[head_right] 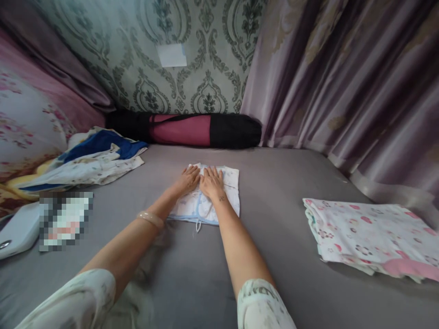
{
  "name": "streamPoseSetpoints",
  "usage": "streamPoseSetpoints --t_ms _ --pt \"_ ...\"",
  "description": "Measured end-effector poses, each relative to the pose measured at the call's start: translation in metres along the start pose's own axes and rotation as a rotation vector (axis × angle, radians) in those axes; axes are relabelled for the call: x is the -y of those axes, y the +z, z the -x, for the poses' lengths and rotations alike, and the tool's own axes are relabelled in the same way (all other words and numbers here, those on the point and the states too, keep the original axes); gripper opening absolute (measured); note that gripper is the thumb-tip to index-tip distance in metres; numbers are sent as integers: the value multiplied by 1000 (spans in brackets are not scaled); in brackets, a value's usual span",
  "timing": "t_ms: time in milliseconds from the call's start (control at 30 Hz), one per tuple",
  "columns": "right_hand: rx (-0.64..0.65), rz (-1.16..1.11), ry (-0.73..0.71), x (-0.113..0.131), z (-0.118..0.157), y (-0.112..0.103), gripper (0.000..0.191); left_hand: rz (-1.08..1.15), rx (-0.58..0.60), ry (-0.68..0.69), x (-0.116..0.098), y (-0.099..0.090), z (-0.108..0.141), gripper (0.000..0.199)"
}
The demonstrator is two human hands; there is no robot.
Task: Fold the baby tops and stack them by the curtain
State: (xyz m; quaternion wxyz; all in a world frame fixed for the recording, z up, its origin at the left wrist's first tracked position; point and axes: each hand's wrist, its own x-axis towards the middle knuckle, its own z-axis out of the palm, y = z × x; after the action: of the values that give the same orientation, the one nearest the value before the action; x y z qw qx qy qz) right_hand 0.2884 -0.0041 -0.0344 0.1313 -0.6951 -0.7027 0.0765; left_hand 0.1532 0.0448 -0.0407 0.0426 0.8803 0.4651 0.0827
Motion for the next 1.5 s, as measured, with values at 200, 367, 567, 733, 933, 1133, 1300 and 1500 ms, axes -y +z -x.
streamPoseSetpoints --t_ms 200,367,567,733,933,1133,1300,1500 --pt "7 5 28 -3 1 7 55 -6 116 -94 1 8 -1 59" --pt "27 -5 37 -4 -1 6 54 6 156 -105 9 6 -6 63" --pt "17 -48 66 -4 -2 -3 56 -46 114 -73 -1 -6 -11 60" --pt "-126 8 210 -15 1 -6 55 -64 49 33 -25 -8 -14 57" --pt "-75 37 388 -28 3 -1 57 -38 88 7 -30 8 -13 58" --pt "-55 46 389 -27 5 0 57 -37 103 2 -29 11 -14 59" --pt "-3 38 414 -28 0 -4 57 11 151 13 -26 2 -15 60" --pt "51 89 172 -35 2 -19 56 -54 -2 46 -10 -4 -8 57"
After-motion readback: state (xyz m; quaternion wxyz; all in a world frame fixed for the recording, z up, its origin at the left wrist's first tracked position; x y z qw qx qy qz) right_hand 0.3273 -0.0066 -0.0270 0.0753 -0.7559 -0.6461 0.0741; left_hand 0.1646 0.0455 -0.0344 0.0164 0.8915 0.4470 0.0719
